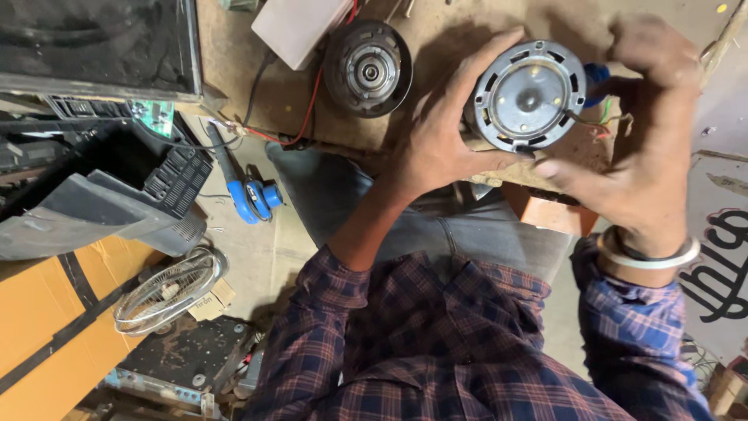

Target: The person disassembles a small electric motor, removes the rotor, and applies a substance from a blue cap to the stator windings. The person then reinserts the rotor and reassembles the motor housing.

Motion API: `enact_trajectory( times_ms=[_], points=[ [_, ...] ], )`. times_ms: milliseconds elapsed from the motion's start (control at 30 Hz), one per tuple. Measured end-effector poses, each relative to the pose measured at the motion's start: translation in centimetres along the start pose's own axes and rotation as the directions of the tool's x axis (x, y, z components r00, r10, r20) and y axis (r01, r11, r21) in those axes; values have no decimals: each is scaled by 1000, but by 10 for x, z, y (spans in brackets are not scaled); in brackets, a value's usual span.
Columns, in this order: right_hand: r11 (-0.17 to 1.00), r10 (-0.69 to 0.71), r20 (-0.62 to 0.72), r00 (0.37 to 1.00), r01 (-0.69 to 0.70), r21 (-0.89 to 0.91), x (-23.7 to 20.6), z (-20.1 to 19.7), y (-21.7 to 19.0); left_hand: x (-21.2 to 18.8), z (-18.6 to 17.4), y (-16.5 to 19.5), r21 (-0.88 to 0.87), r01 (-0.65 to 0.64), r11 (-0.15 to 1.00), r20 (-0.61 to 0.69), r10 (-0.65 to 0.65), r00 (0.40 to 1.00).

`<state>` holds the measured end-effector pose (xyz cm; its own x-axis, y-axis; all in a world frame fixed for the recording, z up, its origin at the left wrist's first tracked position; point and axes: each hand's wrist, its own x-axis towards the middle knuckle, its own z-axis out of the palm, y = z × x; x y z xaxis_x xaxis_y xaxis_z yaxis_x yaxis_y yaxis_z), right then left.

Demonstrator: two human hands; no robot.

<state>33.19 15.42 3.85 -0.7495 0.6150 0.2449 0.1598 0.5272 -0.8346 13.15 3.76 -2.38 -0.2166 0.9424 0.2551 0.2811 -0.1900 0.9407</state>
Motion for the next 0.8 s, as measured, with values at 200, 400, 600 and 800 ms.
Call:
enact_trajectory(
  times_ms=[200,400,600,800],
  points=[
    [973,39,157,987,-2,-229,22,0,-7,-4,-7,0,10,43,999,60,-44,997],
    [981,154,-139,978,-134,141,0,12,-4,-1,-2,-1,127,-3,992,-49,9,999],
    [931,-61,-88,994,25,-365,-11,27,-13,-4,1,-5,60,-5,998,-7,5,1000],
    [975,-62,-95,994,40,-217,-3,24,-20,-9,1,-11,75,-37,997,-14,38,999]
  ],
)
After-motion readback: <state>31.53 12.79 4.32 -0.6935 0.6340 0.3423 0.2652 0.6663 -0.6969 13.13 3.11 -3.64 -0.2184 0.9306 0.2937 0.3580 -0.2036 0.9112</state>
